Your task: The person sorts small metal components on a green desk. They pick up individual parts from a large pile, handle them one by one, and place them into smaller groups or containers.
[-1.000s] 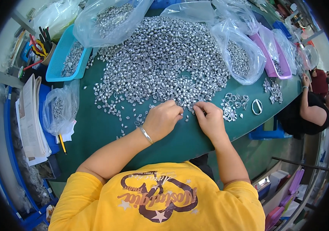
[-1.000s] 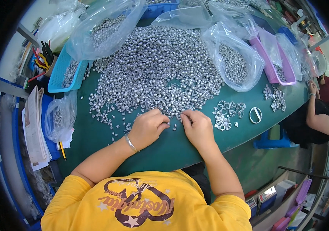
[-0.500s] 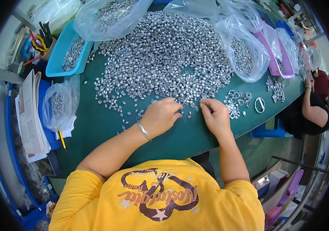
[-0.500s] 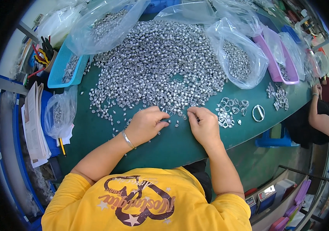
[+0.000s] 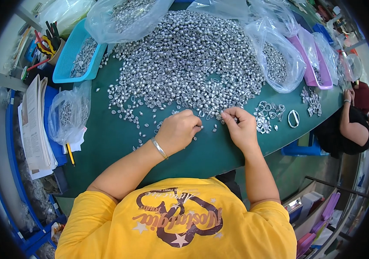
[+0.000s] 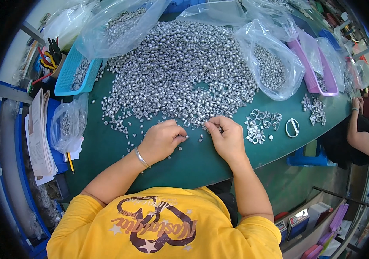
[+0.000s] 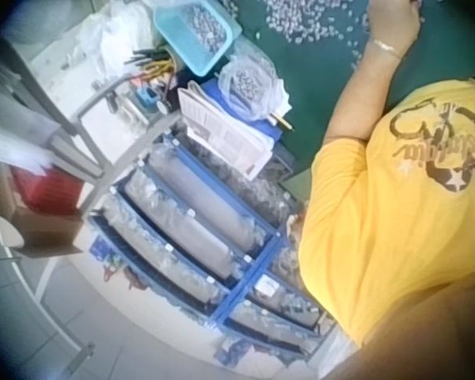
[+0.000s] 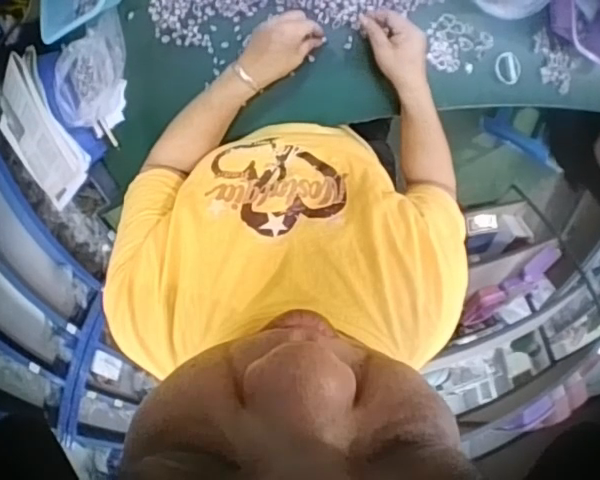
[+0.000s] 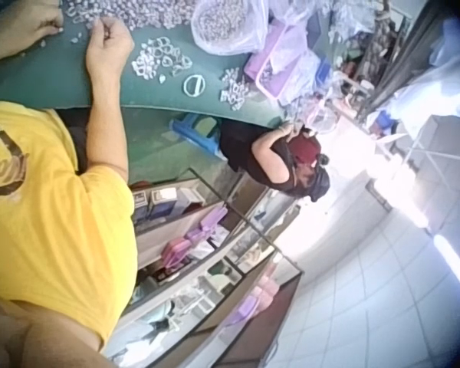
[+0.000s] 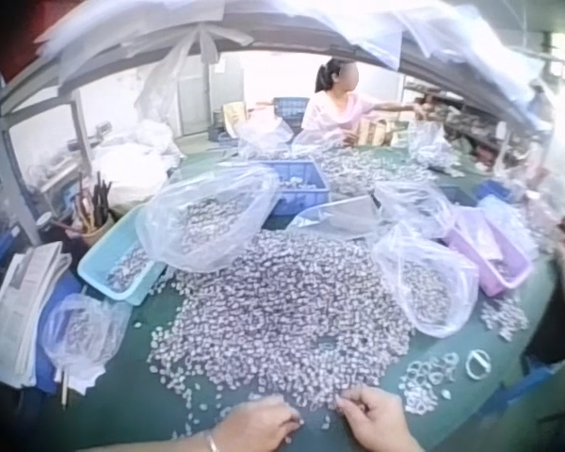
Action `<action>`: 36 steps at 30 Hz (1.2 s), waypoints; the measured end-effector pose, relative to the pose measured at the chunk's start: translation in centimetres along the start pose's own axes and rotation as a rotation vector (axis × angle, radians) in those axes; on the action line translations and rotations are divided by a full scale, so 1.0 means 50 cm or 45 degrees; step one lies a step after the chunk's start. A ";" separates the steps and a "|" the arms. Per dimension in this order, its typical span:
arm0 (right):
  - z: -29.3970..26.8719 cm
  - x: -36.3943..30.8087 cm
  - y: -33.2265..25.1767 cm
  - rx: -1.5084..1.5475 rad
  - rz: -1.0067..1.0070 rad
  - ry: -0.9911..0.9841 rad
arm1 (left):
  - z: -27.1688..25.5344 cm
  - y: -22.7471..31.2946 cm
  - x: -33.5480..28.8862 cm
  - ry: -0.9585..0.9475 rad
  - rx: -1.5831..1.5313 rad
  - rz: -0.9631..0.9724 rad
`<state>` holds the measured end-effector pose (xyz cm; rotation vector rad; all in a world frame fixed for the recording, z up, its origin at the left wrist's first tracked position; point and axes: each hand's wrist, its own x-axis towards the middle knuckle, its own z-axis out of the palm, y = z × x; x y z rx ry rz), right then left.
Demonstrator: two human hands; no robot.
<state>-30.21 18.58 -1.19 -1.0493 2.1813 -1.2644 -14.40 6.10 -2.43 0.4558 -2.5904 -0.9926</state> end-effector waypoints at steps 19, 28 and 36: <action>0.004 -0.032 0.002 -0.463 -0.470 -0.032 | -0.031 0.036 0.009 -0.215 -1.028 -0.744; 0.009 -0.046 -0.015 0.718 0.193 -0.351 | -0.029 0.015 -0.019 -0.273 -2.471 -1.080; 0.020 -0.060 -0.013 1.384 0.430 -0.564 | -0.027 0.022 -0.026 -0.373 -2.503 -1.032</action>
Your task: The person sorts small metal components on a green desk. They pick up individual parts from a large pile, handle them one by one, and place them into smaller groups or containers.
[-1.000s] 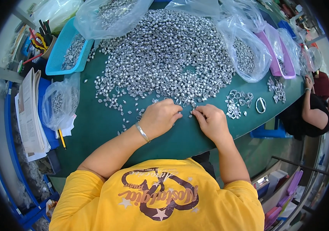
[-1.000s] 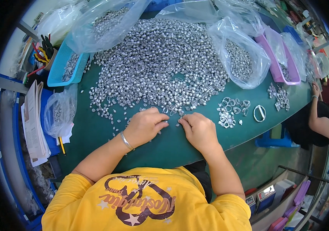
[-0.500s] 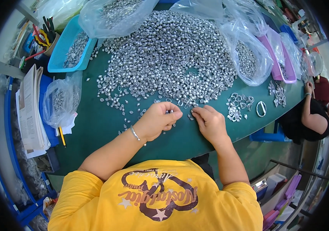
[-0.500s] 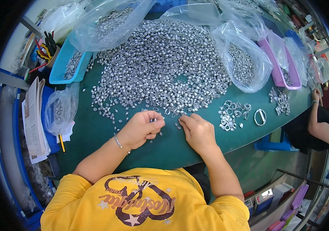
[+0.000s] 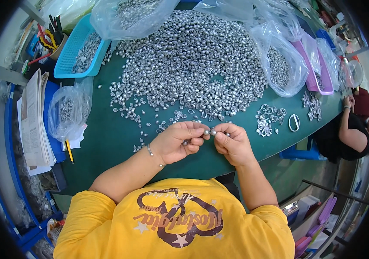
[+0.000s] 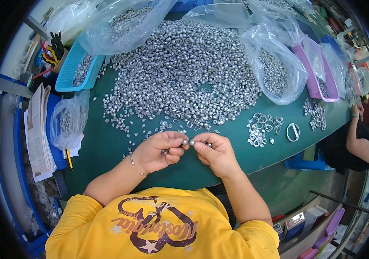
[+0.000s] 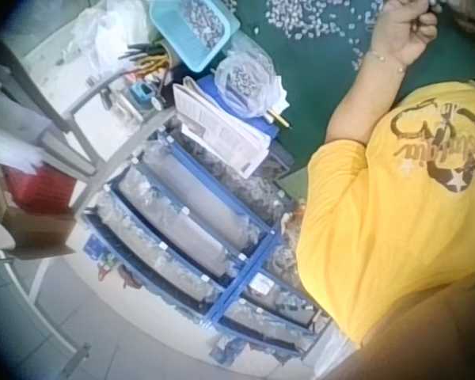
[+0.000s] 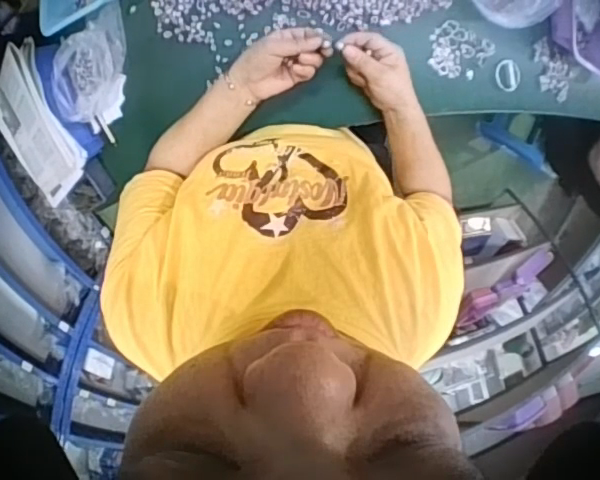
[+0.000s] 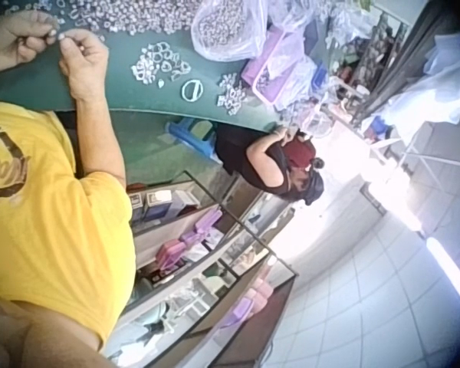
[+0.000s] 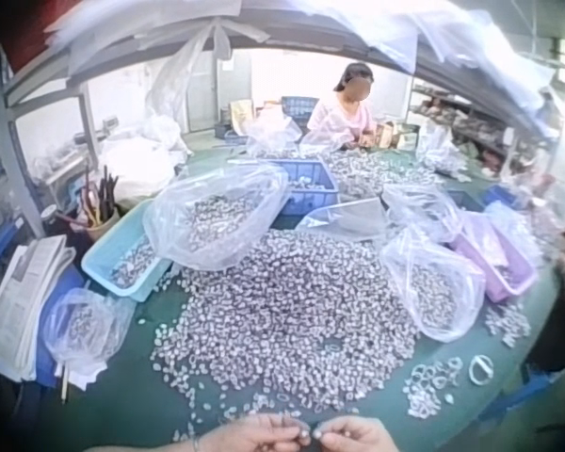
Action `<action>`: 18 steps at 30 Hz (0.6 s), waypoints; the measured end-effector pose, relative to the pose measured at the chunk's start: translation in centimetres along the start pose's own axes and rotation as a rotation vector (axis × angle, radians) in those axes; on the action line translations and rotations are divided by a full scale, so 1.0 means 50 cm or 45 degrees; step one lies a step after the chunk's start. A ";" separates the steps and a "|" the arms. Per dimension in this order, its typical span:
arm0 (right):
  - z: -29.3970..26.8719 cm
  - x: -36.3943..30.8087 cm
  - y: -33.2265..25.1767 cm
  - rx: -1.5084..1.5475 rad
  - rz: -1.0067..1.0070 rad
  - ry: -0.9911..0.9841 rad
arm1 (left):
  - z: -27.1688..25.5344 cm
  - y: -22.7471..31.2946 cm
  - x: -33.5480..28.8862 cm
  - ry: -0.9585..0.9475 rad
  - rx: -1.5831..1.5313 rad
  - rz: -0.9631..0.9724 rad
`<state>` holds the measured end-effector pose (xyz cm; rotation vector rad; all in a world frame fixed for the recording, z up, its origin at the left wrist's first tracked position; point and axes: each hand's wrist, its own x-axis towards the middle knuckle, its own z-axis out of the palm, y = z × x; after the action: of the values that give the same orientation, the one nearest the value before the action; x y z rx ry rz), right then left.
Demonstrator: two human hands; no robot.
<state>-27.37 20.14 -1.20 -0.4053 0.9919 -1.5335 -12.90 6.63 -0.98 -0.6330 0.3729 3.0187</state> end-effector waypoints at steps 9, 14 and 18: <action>0.003 0.001 0.009 0.183 0.060 -0.052 | 0.003 -0.008 -0.004 0.058 0.068 -0.011; 0.006 0.001 0.009 0.213 0.087 -0.044 | 0.000 -0.010 -0.006 0.001 0.021 -0.071; 0.001 0.001 0.010 0.209 0.122 -0.058 | -0.014 -0.012 -0.001 -0.137 -0.089 -0.112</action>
<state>-27.05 20.10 -1.58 -0.2720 0.8316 -1.4997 -12.54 7.04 -1.70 -0.4742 0.2294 2.9764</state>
